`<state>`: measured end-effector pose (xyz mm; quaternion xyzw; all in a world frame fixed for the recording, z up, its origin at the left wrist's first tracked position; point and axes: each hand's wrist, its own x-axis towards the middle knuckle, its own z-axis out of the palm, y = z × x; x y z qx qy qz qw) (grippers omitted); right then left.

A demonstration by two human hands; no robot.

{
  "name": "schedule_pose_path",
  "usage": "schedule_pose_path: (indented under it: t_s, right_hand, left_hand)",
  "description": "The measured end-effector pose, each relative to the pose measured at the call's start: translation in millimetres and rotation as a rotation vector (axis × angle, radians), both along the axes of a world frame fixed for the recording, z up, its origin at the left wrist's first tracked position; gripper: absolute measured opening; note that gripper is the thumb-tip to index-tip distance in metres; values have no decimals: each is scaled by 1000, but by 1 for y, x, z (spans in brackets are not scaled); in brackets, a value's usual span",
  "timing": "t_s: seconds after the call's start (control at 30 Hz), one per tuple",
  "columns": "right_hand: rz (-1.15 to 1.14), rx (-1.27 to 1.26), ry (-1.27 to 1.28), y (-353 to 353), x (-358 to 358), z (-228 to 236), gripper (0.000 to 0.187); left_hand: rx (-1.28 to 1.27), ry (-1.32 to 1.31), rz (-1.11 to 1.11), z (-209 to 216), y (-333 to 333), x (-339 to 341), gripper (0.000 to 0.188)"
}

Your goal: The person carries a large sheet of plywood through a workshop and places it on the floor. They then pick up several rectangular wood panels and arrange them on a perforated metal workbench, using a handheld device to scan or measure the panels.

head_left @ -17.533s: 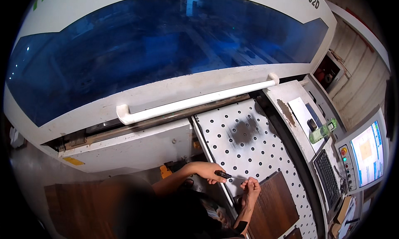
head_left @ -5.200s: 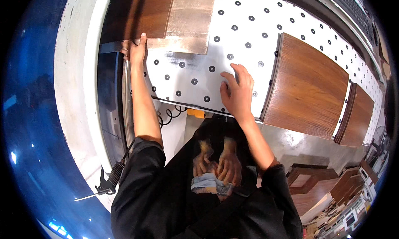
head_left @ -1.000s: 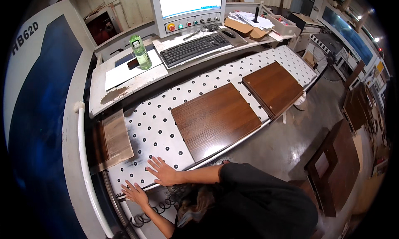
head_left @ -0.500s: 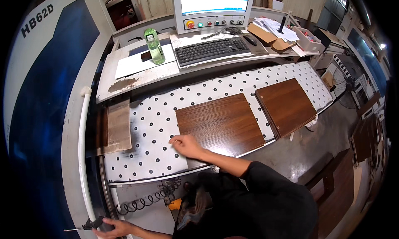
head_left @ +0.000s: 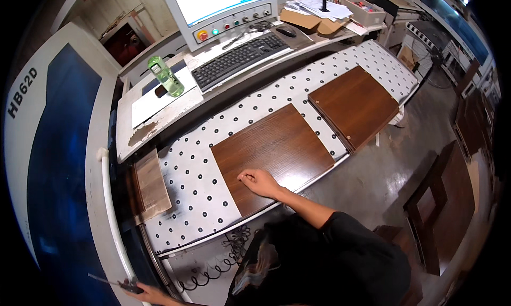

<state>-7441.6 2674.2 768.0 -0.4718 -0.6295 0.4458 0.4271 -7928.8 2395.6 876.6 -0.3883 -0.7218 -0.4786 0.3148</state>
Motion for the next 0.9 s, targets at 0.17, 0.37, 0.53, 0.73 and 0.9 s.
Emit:
schedule_pose_path:
  t_s: [0.17, 0.37, 0.53, 0.73, 0.9]
  right_hand:
    - [-123, 7, 22, 0, 8, 1, 23]
    - [-169, 62, 24, 0, 2, -4, 22]
    - [-185, 60, 6, 1, 3, -6, 23]
    - [-157, 102, -36, 0, 5, -3, 24]
    - [-145, 63, -90, 2, 4, -1, 23]
  left_hand:
    - [-671, -371, -498, -15, 112, 125, 47]
    - [-1071, -510, -1130, -19, 129, 238, 73]
    - [-986, -734, -1329, -24, 134, 250, 77]
    - [-1055, -695, -1367, -1, 145, 261, 70]
    - [-1104, -715, -1428, 12, 152, 280, 67]
